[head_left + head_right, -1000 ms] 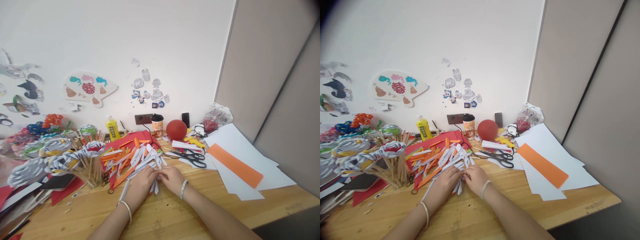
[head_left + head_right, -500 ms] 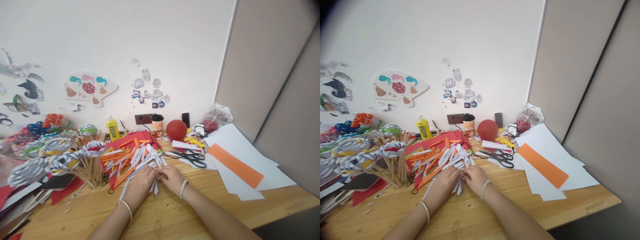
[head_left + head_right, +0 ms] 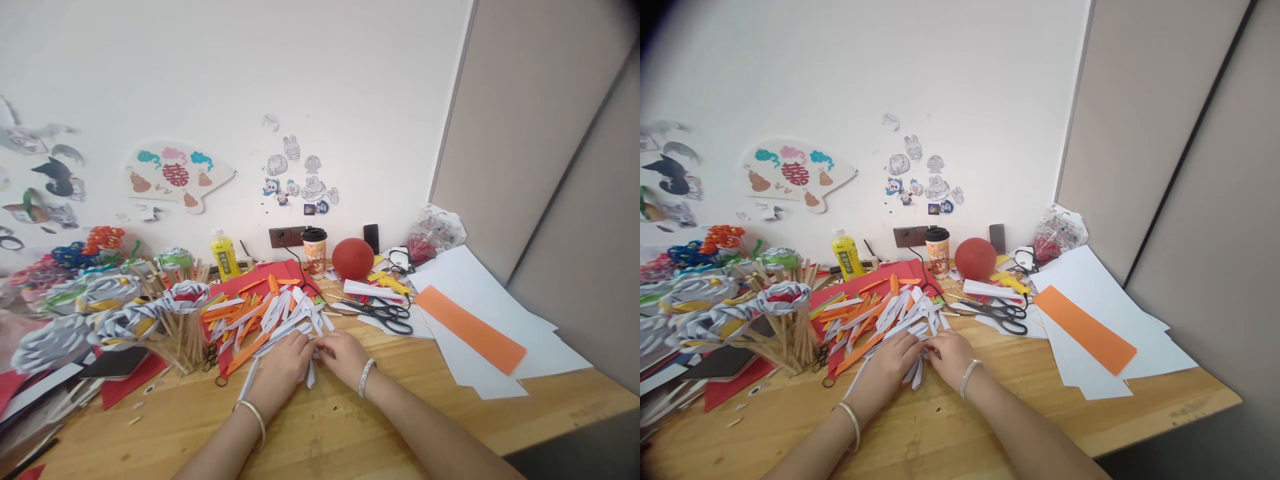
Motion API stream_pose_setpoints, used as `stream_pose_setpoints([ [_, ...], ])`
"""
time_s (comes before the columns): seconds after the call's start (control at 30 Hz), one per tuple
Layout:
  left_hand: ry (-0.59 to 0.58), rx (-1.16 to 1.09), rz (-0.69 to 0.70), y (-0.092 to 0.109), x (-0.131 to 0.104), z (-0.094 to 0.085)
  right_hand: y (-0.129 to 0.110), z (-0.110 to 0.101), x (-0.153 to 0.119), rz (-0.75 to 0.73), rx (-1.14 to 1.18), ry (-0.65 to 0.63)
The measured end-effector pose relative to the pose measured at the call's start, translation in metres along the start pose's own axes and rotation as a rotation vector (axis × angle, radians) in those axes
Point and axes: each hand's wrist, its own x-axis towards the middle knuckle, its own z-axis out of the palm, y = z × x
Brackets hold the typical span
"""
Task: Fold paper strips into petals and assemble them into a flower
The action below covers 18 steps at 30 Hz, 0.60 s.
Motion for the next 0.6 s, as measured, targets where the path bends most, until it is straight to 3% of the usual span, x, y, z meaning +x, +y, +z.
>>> stream_pose_setpoints([
  [0.6,-0.043,0.011,-0.025,0.0002,0.0018,0.0006,0.0020,0.0019,-0.0013,0.002,-0.066,-0.010],
])
